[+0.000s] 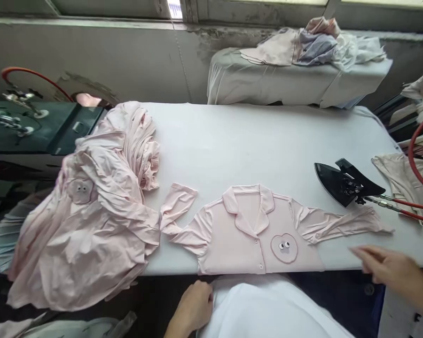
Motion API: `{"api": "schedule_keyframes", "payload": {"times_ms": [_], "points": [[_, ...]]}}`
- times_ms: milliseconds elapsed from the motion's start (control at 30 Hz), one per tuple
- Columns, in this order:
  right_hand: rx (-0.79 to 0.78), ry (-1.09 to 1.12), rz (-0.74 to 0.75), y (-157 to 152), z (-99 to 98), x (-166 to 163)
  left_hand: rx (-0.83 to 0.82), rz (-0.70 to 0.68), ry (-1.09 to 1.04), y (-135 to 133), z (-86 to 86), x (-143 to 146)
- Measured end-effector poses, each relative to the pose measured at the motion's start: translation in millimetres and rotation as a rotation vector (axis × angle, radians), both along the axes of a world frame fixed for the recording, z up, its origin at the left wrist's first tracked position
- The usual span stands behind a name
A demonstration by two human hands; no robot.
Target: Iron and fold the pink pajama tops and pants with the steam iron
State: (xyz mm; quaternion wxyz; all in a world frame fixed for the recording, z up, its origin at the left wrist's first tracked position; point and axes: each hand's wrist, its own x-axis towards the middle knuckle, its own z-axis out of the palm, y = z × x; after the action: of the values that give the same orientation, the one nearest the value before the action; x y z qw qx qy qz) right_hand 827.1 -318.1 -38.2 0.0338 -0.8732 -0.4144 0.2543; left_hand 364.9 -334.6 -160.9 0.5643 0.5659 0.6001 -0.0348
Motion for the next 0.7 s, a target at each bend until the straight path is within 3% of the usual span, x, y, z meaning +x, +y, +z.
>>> {"api": "schedule_keyframes", "payload": {"times_ms": [67, 100, 167, 233, 333, 433, 500, 567, 633, 700], "points": [[-0.042, 0.205, 0.045, -21.3, -27.7, -37.3, 0.043, -0.137, -0.178, 21.4, 20.5, 5.8], [-0.046, 0.274, 0.095, -27.7, -40.4, -54.4, 0.080, -0.116, -0.247, 28.3, 28.7, 8.3], [-0.083, 0.338, 0.197, -39.8, -60.8, -78.5, 0.159, 0.064, -0.301, 28.7, 36.2, 9.9], [-0.196, 0.338, 0.245, -57.2, -76.5, -84.0, 0.106, 0.208, -0.260, 10.1, 31.2, 5.7], [-0.333, 0.337, 0.142, -88.0, -101.6, -64.0, -0.137, 0.259, -0.140, -34.7, 10.7, -4.8], [-0.283, 0.403, 0.015, -104.2, -122.5, -45.4, -0.041, 0.365, 0.001, -62.9, -3.2, -5.0], [-0.339, 0.539, 0.114, -97.8, -120.9, -49.2, 0.077, 0.450, -0.024, -64.2, -2.5, 6.7], [-0.393, 0.711, 0.289, -72.1, -104.1, -67.2, 0.199, 0.494, -0.154, -54.5, 4.4, 25.6], [-0.297, 0.800, 0.388, -26.7, -79.6, -97.2, 0.367, 0.484, -0.260, -35.0, 13.4, 44.7], [-0.090, 0.786, 0.372, 31.3, -59.1, -136.0, 0.516, 0.452, -0.267, -4.1, 20.2, 56.9]]}}
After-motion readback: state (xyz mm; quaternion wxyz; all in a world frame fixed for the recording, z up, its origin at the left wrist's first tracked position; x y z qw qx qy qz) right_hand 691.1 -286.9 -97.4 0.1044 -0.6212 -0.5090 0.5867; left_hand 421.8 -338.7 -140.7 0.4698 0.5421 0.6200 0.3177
